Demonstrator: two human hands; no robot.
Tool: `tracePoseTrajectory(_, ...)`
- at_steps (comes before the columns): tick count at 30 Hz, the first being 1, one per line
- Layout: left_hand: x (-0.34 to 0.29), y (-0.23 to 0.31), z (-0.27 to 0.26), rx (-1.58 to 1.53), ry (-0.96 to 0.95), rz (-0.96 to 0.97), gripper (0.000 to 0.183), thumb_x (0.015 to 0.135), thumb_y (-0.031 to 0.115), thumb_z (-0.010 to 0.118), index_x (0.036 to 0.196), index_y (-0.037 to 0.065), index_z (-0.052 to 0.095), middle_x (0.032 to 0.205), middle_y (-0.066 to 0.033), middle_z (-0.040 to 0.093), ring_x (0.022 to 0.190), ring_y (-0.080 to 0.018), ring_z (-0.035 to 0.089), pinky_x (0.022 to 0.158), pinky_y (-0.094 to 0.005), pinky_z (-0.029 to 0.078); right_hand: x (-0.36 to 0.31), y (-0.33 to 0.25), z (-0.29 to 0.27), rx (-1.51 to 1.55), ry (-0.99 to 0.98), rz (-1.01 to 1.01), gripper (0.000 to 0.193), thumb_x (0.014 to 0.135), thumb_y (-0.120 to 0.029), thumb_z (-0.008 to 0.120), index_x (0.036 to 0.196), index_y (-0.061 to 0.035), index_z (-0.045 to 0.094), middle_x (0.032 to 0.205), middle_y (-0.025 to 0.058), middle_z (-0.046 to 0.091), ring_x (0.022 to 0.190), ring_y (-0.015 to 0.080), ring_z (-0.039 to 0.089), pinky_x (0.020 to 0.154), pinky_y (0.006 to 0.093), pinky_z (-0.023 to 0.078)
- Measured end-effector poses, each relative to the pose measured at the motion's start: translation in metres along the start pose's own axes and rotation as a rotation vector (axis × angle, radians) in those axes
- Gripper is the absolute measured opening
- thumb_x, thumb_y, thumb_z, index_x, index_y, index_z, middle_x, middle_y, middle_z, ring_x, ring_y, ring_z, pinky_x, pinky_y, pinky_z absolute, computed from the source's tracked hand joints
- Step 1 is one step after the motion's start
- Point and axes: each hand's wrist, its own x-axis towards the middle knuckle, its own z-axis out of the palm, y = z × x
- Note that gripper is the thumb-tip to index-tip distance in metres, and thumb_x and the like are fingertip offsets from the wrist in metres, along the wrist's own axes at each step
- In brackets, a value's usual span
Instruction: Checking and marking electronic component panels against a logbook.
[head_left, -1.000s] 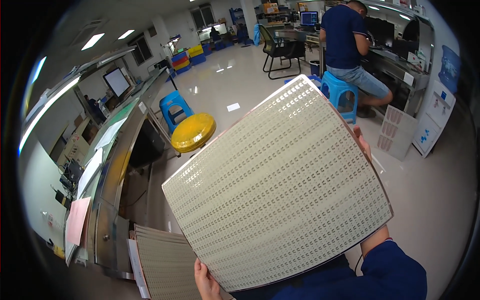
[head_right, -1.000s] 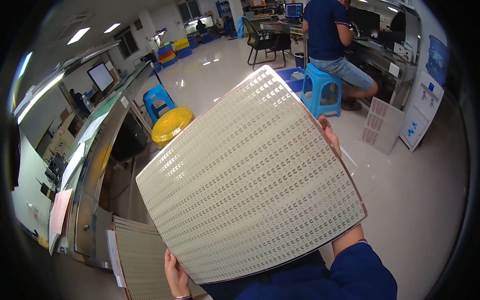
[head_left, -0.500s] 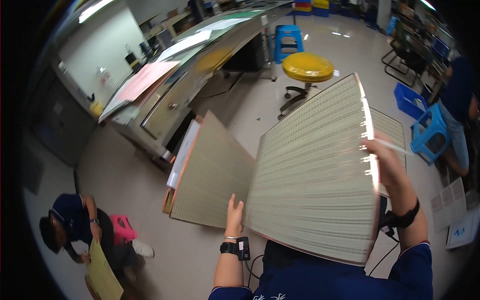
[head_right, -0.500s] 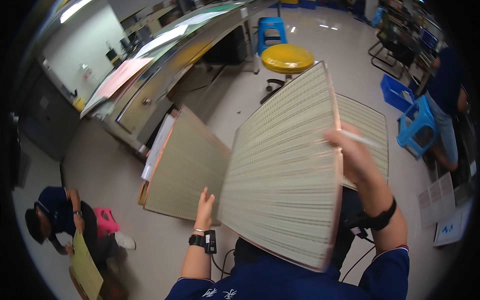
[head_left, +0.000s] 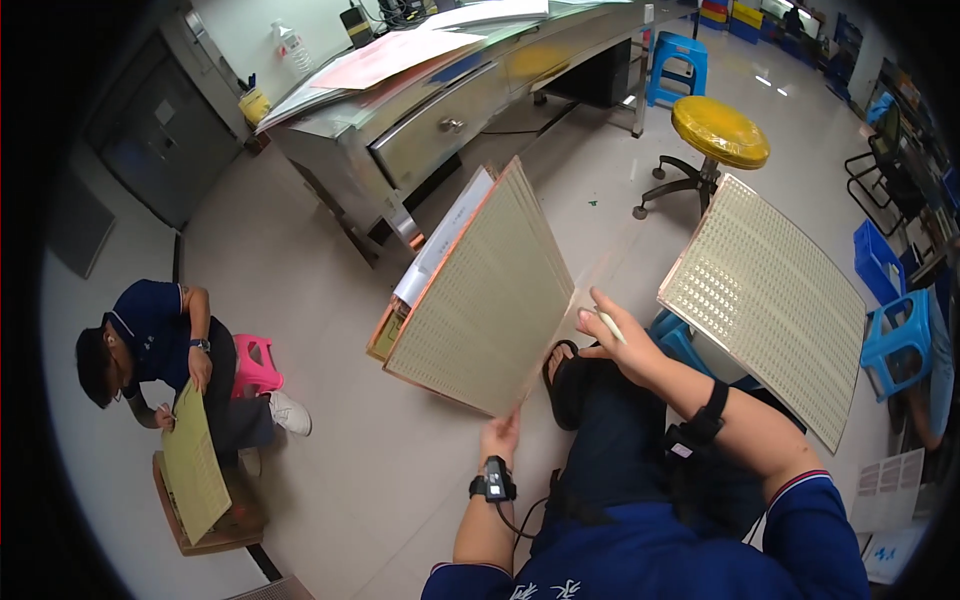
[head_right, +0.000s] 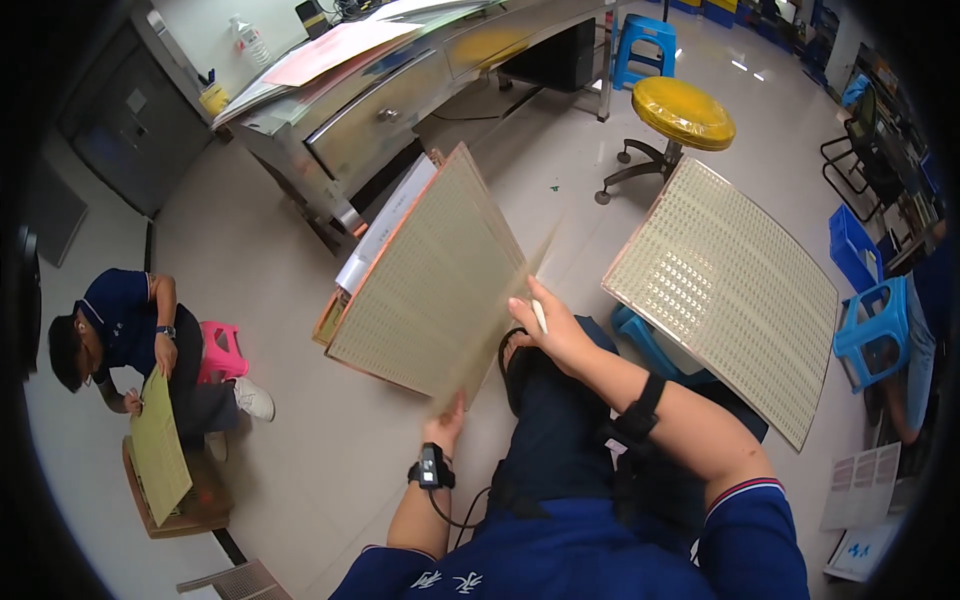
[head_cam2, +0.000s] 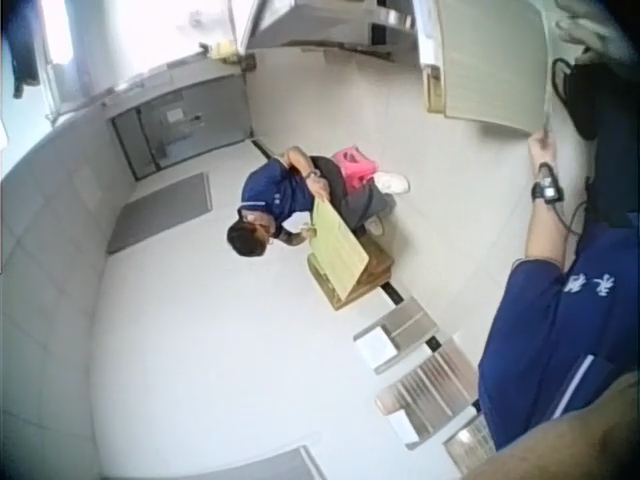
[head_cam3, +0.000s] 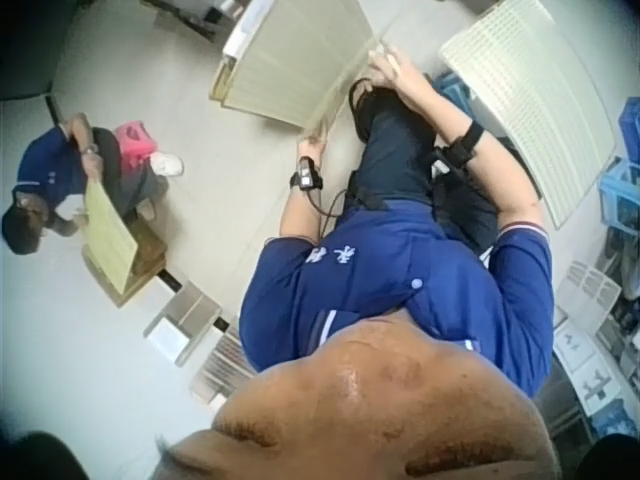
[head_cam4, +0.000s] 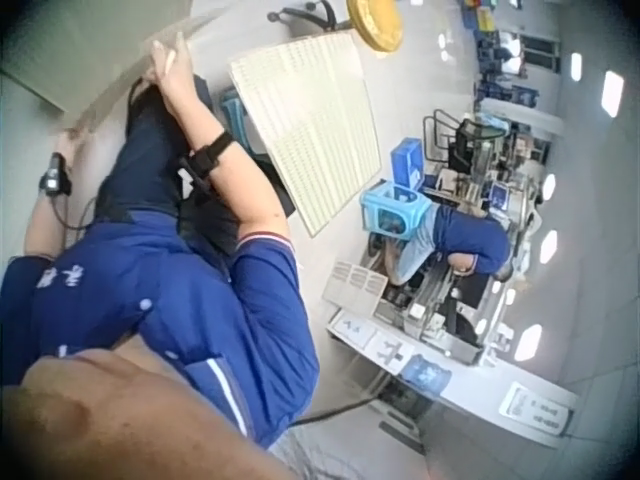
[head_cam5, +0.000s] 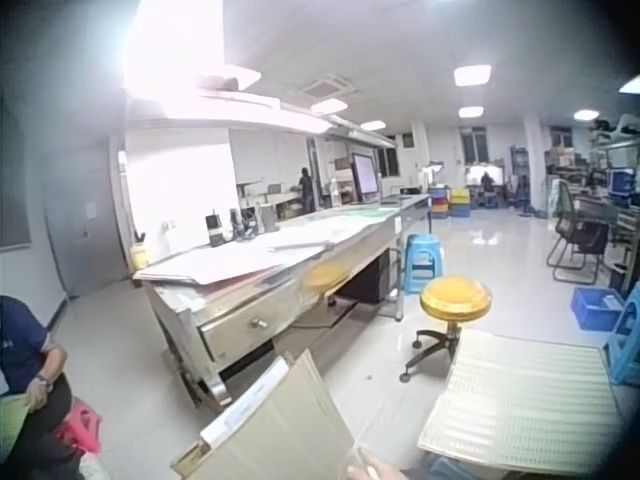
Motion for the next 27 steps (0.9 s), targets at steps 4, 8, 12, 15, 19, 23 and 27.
tracePoseTrajectory(4, 0.045, 0.028, -0.024, -1.065, 0.158, -0.120, 0.045, 0.096, 0.016, 0.027, 0.131, -0.012, 0.032, 0.134, -0.0247, 0.042, 0.125, -0.0387, 0.041, 0.104, -0.0476, 0.041, -0.027, -0.019, -0.040, -0.286, -0.271, -0.171, 0.052, 0.097, -0.027, 0.048, 0.140, -0.0023, 0.033, 0.127, 0.0227, 0.051, 0.111, 0.0229, 0.056, 0.082, 0.0321, 0.053)
tracePoseTrajectory(8, 0.035, 0.041, 0.020, -1.018, 0.353, -0.051, 0.046, 0.098, 0.016, 0.026, 0.136, -0.010, 0.024, 0.141, -0.0234, 0.031, 0.130, -0.0372, 0.035, 0.107, -0.0462, 0.038, -0.072, -0.036, -0.124, -0.296, -0.066, -0.144, 0.037, 0.099, -0.023, 0.042, 0.130, -0.0026, 0.046, 0.117, 0.0167, 0.059, 0.099, 0.0211, 0.063, 0.079, 0.0306, 0.053)
tracePoseTrajectory(12, 0.024, 0.032, 0.103, -0.381, -0.074, -0.159, 0.047, 0.096, 0.011, 0.043, 0.139, -0.003, 0.026, 0.141, -0.0225, 0.030, 0.130, -0.0315, 0.036, 0.108, -0.0423, 0.036, -0.130, 0.001, -0.266, -0.330, 0.636, -0.263, 0.034, 0.098, -0.021, 0.043, 0.127, -0.0040, 0.047, 0.111, 0.0151, 0.062, 0.090, 0.0174, 0.064, 0.073, 0.0287, 0.052)
tracePoseTrajectory(15, 0.014, 0.038, 0.192, 0.012, -0.453, -0.169, 0.049, 0.094, 0.010, 0.050, 0.138, 0.000, 0.030, 0.134, -0.0207, 0.038, 0.120, -0.0282, 0.045, 0.102, -0.0397, 0.041, -0.204, 0.039, -0.358, -0.769, 1.157, -0.278, 0.035, 0.095, -0.016, 0.046, 0.128, -0.0041, 0.046, 0.115, 0.0197, 0.060, 0.099, 0.0247, 0.062, 0.083, 0.0332, 0.050)
tracePoseTrajectory(19, 0.015, 0.018, 0.285, 0.438, -0.703, -0.104, 0.052, 0.094, 0.014, 0.052, 0.138, -0.001, 0.030, 0.127, -0.0196, 0.047, 0.110, -0.0235, 0.054, 0.093, -0.0339, 0.048, -0.259, 0.087, -0.400, -0.888, 1.493, -0.163, 0.038, 0.092, -0.011, 0.048, 0.129, -0.0043, 0.045, 0.122, 0.0231, 0.056, 0.112, 0.0339, 0.056, 0.093, 0.0369, 0.044)
tracePoseTrajectory(23, 0.026, -0.001, 0.318, 0.744, -0.734, 0.012, 0.046, 0.093, 0.017, 0.056, 0.131, -0.002, 0.039, 0.106, -0.0130, 0.060, 0.086, -0.0158, 0.062, 0.075, -0.0260, 0.054, -0.253, 0.091, -0.370, -0.836, 1.379, 0.072, 0.039, 0.091, -0.011, 0.049, 0.129, -0.0059, 0.045, 0.127, 0.0241, 0.051, 0.119, 0.0350, 0.050, 0.096, 0.0368, 0.042)
tracePoseTrajectory(27, 0.034, -0.007, 0.328, 0.777, -0.583, 0.038, 0.029, 0.092, 0.019, 0.058, 0.111, -0.002, 0.055, 0.085, -0.0059, 0.064, 0.067, -0.0101, 0.061, 0.057, -0.0204, 0.053, -0.252, 0.091, -0.358, -0.894, 1.370, 0.025, 0.039, 0.090, -0.011, 0.050, 0.129, -0.0070, 0.046, 0.133, 0.0251, 0.045, 0.126, 0.0353, 0.043, 0.100, 0.0378, 0.039)
